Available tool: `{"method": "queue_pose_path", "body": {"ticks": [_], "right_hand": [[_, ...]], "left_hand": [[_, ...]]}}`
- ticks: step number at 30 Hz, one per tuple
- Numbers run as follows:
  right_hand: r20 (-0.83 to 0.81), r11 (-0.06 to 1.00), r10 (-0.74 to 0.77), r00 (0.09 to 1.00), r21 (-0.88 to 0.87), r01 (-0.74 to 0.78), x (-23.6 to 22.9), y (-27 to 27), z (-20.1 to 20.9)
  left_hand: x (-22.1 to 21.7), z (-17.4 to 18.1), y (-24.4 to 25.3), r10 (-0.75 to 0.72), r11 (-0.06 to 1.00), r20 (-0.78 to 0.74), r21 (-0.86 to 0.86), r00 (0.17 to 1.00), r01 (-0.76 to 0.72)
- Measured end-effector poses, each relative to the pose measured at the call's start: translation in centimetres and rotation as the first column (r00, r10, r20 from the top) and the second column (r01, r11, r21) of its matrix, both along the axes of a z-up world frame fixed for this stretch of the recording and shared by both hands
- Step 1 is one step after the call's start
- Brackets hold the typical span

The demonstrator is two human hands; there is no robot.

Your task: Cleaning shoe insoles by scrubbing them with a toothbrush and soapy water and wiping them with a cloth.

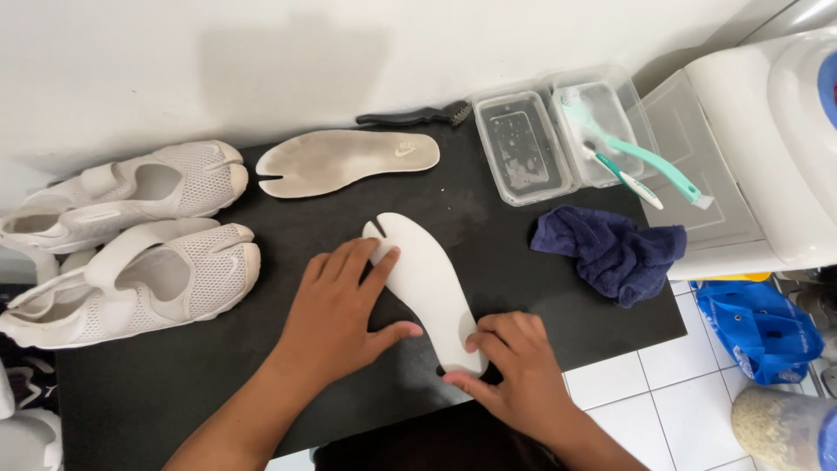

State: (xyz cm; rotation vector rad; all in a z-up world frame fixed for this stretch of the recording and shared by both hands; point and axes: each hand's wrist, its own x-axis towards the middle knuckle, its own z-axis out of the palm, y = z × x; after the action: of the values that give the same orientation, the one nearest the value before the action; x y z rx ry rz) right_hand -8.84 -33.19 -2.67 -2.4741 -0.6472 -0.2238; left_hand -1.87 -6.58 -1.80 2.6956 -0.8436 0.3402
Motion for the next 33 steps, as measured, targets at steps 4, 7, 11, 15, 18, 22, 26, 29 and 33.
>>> {"method": "queue_pose_path", "body": {"ticks": [4, 7, 11, 15, 18, 22, 26, 29, 33], "right_hand": [[0.0, 0.999, -0.006, 1.0, 0.037, 0.006, -0.2, 1.4, 0.3], [0.032, 0.992, 0.051, 0.998, 0.113, -0.055, 0.1, 2.2, 1.5], [0.054, 0.962, 0.208, 0.977, 0.169, -0.214, 0.6, 2.3, 2.6], [0.009, 0.949, 0.221, 0.975, 0.23, -0.217, 2.0, 0.9, 3.1], [0.105, 0.995, -0.018, 0.994, 0.095, 0.008, 4.1, -2.1, 2.7], [0.273, 0.96, -0.255, 0.928, -0.042, 0.276, 7.2, -6.2, 5.2], [0.483, 0.793, -0.356, 0.8, -0.297, 0.532, 10.9, -10.7, 4.9], [0.471, 0.71, -0.34, 0.814, -0.438, 0.551, 12.7, -12.5, 3.8], [0.383, 0.685, -0.386, 0.839, -0.491, 0.539, 14.2, -13.9, 2.2]], "left_hand": [[-0.3, -0.2, -0.3, -0.03, 1.0, -0.095, 0.004, 0.995, 0.031], [-0.4, -0.5, -0.3, -0.045, 0.994, -0.089, 0.094, 0.995, 0.054], [-0.2, -0.8, -0.2, -0.055, 0.99, -0.067, 0.124, 0.996, 0.063], [0.0, -1.0, 0.3, -0.093, 0.992, -0.131, 0.072, 0.987, 0.103], [0.4, -0.5, 0.6, -0.177, 0.984, -0.208, 0.001, 0.962, 0.181], [0.6, 0.4, 0.9, -0.259, 0.966, -0.283, -0.093, 0.924, 0.242], [0.7, 0.8, 1.4, -0.288, 0.957, -0.286, -0.114, 0.914, 0.266], [0.6, 1.2, 1.5, -0.316, 0.948, -0.291, -0.134, 0.903, 0.289], [0.6, 1.7, 1.3, -0.355, 0.933, -0.375, -0.204, 0.857, 0.297]]}}
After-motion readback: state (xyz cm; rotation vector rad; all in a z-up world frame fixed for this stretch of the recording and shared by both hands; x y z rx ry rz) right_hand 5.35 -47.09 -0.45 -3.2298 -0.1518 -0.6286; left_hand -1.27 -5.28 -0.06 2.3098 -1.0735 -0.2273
